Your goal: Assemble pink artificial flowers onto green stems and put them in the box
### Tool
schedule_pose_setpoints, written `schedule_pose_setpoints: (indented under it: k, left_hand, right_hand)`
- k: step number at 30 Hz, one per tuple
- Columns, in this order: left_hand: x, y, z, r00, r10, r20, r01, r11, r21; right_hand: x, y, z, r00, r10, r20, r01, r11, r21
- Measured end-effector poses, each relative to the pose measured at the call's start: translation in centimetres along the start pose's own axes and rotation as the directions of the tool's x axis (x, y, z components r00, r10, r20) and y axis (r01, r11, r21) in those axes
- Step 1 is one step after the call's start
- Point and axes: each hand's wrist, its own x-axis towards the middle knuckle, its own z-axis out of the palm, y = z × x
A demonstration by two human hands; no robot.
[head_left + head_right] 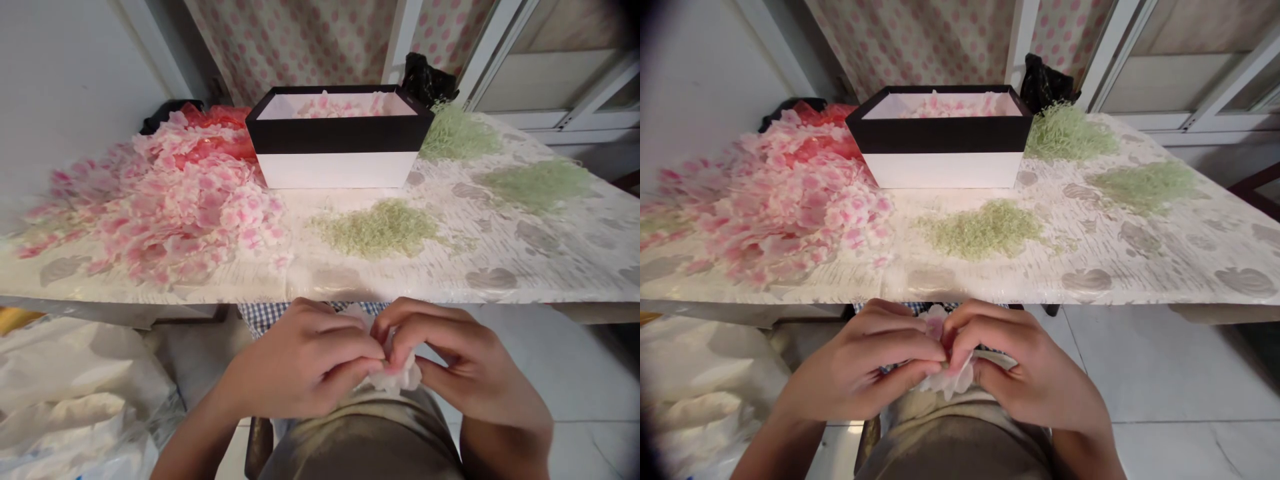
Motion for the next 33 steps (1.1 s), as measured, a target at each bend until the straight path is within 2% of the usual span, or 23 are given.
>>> schedule_pose_setpoints:
  k: [4,7,12,17,28,33]
  left_hand:
    - [-0.1,0.2,0.2,1.000,-0.009,-0.029,0.011,0.997,0.077]
    - [0.0,0.1,0.3,1.000,0.013,-0.008,-0.013,0.997,0.080]
    - [0.0,-0.1,0.5,0.999,0.035,0.013,-0.036,0.997,0.069]
    - [-0.3,-0.3,0.8,0.999,-0.007,0.052,0.005,0.999,0.054]
    - [-0.4,-0.4,1.5,0.998,-0.045,0.047,0.049,0.994,-0.100]
    - [-0.2,-0.8,1.4,0.997,-0.025,0.067,0.038,0.978,-0.204]
  right_hand:
    - [-0.5,-0.6,0.0,0.998,0.066,0.013,-0.065,0.996,-0.059]
    - [-0.7,-0.8,-0.1,0.996,0.084,0.027,-0.082,0.994,-0.078]
    - [-0.4,-0.8,-0.4,0.990,0.087,0.109,-0.076,0.992,-0.101]
    - [-0.3,-0.3,-0.7,0.988,0.070,0.138,-0.056,0.993,-0.103]
    - [-0.2,0.7,-0.5,0.997,-0.032,0.063,0.037,0.997,-0.070]
    - [-0.1,1.0,0.0,0.995,-0.070,0.072,0.075,0.995,-0.061]
